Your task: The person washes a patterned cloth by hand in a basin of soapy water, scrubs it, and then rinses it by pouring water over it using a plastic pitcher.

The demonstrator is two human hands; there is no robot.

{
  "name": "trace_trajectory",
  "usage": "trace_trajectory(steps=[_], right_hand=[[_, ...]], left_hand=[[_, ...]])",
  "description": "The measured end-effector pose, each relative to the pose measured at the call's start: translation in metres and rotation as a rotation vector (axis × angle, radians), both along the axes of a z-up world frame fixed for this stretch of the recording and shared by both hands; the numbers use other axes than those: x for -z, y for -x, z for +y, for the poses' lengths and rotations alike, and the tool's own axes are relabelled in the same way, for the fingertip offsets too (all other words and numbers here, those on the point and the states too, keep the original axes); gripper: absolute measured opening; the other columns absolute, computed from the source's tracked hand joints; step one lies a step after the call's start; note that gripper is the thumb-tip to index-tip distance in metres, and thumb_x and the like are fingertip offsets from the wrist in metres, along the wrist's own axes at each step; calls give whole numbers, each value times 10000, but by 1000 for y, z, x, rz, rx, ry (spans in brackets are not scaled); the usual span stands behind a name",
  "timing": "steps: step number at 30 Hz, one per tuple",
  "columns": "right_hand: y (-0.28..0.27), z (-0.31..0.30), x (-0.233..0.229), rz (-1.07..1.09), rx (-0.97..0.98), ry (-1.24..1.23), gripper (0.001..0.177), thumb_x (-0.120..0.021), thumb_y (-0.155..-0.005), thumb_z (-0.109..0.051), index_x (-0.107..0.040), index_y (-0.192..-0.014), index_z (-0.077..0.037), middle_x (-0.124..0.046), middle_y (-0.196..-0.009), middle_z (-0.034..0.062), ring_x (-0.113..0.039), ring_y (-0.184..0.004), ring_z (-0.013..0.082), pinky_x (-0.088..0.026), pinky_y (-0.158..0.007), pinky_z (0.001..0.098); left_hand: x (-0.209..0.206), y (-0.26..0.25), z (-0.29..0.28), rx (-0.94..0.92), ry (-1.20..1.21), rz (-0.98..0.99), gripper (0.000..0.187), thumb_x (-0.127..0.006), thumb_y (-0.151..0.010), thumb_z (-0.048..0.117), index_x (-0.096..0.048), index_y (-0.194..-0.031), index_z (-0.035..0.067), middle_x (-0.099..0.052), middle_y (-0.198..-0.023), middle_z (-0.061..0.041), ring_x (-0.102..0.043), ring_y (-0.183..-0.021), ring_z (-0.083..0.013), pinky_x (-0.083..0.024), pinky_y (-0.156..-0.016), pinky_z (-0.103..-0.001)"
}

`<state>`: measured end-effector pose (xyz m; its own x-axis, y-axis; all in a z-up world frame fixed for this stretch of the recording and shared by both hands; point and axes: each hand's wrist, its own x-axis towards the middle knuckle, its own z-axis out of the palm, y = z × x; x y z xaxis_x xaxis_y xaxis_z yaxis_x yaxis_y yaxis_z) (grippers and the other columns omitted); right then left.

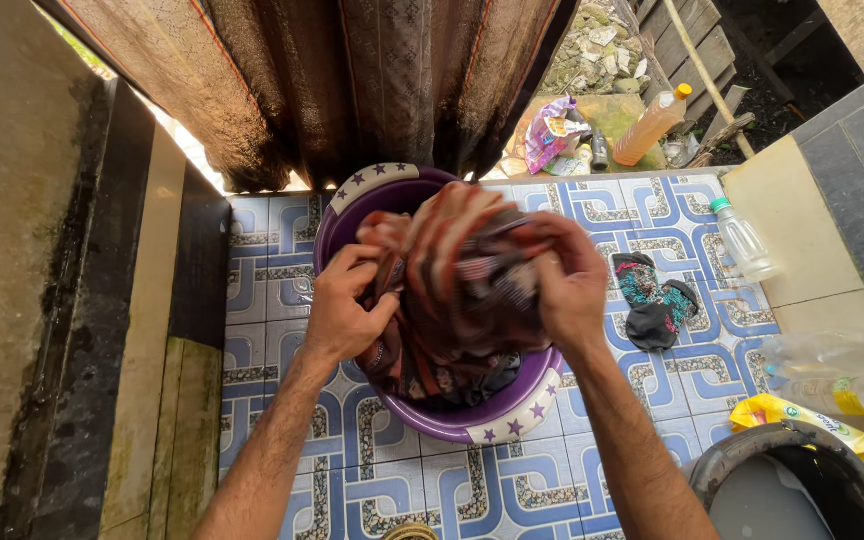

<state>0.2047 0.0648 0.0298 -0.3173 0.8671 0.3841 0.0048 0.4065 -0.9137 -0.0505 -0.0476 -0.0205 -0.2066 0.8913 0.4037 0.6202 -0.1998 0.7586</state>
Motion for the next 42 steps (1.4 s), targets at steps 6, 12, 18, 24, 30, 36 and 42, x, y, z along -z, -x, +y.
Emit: trace_trajectory(steps=[6,12,18,24,30,36,42], right_hand=[[6,-7,36,-918,-278,-192,496,-806,-782,-205,-708,-1266,-160,-609,-1354,132,-520,-1350,331,-336,-1087,570],[22,-32,149,-643,-541,-260,530,-838,-692,-337,-734,-1163,-117,-721,-1226,139,-612,-1204,380,-372,-1081,598],[32,-33,209,-607,-416,29,212,-784,-712,-111,-703,-902,-60,-706,-933,94,-669,-956,264,-490,-924,407],[26,5,201,-414,-293,496,216,-637,-826,-31,-672,-1039,-48,-685,-904,34,-610,-875,131,-513,-809,308],[4,46,229,-174,-194,599,242,-562,-1004,-177,-643,-1185,-38,-707,-1049,23,-638,-950,110,-519,-865,280],[-4,50,147,294,-67,989,363,-581,-1049,-292,-618,-1234,18,-674,-1103,102,-644,-947,191,-535,-857,341],[6,39,9,552,-243,1081,372,-611,-893,-146,-589,-1236,-3,-707,-1105,112,-709,-991,213,-591,-891,329]], left_hand=[[3,4,16,360,60,-834,484,-710,-966,198,-658,-1430,72,-578,-1331,-184,-550,-1186,-235,-417,-1077,-419],[46,-30,52,425,269,313,506,-700,-908,465,-648,-1322,179,-221,-1688,-136,-172,-1534,-366,-104,-1133,-731],[98,-39,89,158,545,396,734,-695,-819,563,-548,-1458,232,-445,-1499,-129,-377,-1393,-367,-236,-1041,-790],[145,-25,119,37,718,289,663,-705,-886,409,-528,-1471,152,-706,-1154,-183,-672,-1081,-410,-455,-987,-620],[175,21,82,211,934,-165,443,-542,-991,339,-702,-1324,94,-717,-1252,-130,-645,-1194,-307,-457,-1028,-454],[77,16,38,-74,438,98,556,-756,-870,443,-643,-1182,-3,-556,-1341,-191,-521,-1268,-344,-442,-1042,-431],[30,2,41,-20,232,-805,559,-675,-947,397,-525,-1361,52,-597,-1379,-175,-557,-1328,-301,-450,-1129,-401]])
